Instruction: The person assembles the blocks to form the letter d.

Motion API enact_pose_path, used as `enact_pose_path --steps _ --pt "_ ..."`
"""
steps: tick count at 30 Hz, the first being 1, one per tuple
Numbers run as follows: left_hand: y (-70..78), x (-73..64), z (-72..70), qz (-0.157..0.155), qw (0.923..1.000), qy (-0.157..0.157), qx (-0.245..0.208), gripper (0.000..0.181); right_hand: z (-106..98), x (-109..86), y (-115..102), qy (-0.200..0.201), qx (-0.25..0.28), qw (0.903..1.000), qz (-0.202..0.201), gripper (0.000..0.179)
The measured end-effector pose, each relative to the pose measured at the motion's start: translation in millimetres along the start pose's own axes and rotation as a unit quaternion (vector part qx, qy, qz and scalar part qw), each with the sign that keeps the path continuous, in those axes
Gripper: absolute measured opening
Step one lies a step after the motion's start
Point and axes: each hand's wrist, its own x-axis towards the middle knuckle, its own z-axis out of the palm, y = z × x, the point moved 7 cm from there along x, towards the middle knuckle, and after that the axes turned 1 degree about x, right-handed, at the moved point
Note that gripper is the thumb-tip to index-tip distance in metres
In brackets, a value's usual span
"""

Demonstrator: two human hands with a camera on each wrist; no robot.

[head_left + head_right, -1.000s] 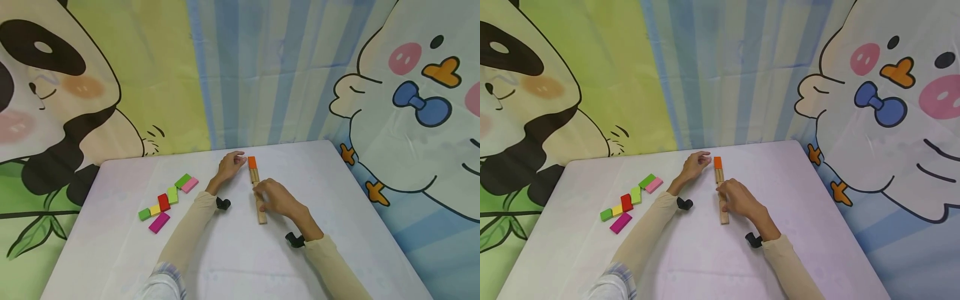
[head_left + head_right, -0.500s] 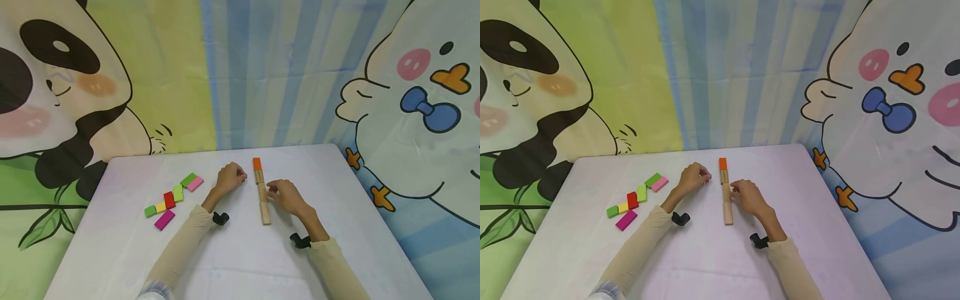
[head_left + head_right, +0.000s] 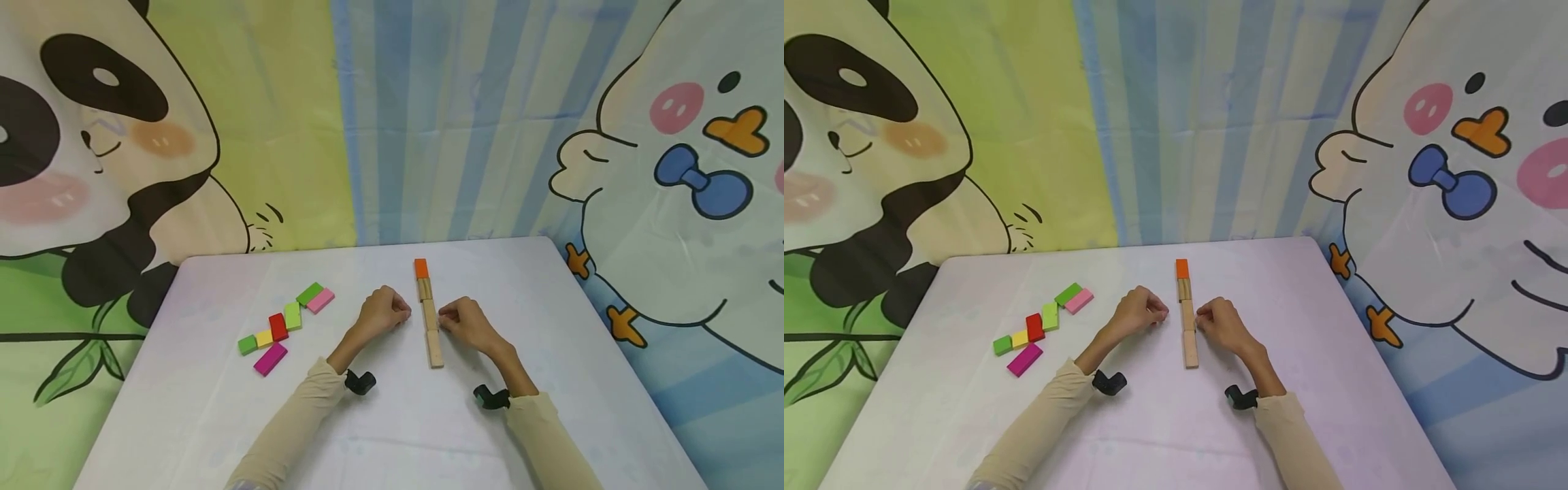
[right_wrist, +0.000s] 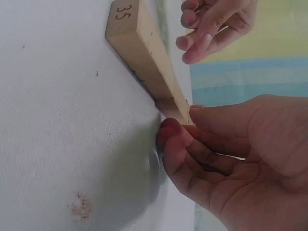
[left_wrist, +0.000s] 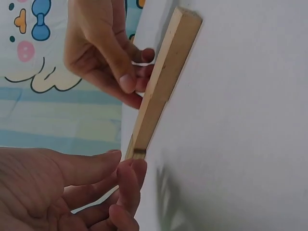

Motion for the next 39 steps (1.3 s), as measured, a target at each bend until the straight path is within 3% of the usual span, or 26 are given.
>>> enact_pose_path --steps 6,14,23,27,33,39 --pt "-8.4 -7.0 -33.3 -0.007 0.9988 0.046 -0.016 0.011 4 0.1 -2 -0.005 0.007 1.0000 -0.003 0.027" --pt "-34.3 -23.0 -84.7 -0.024 0.9941 0.095 -0.046 0.014 8 0.0 -2 -0.010 0.019 0.9998 -0.002 0.026" --pt "-65.1 -51.0 -135.8 -0.067 0.9847 0.159 -0.024 0.019 8 -0.3 -5 -0.013 0.028 0.9995 -0.008 0.028" --pt "-75.6 -59.6 -144.1 -0.080 0.9814 0.174 -0.006 0.021 7 -1.2 -6 -0.010 0.022 0.9996 -0.012 0.031" --pt "-85.9 -67.2 -144.7 -0.078 0.9817 0.174 -0.004 0.024 7 -4.5 -8 -0.010 0.019 0.9998 -0.006 0.040" --pt "-92.9 -74.6 -151.0 -0.075 0.9814 0.175 -0.023 0.025 2 -6.7 -12 0.011 -0.001 0.9997 -0.021 0.048"
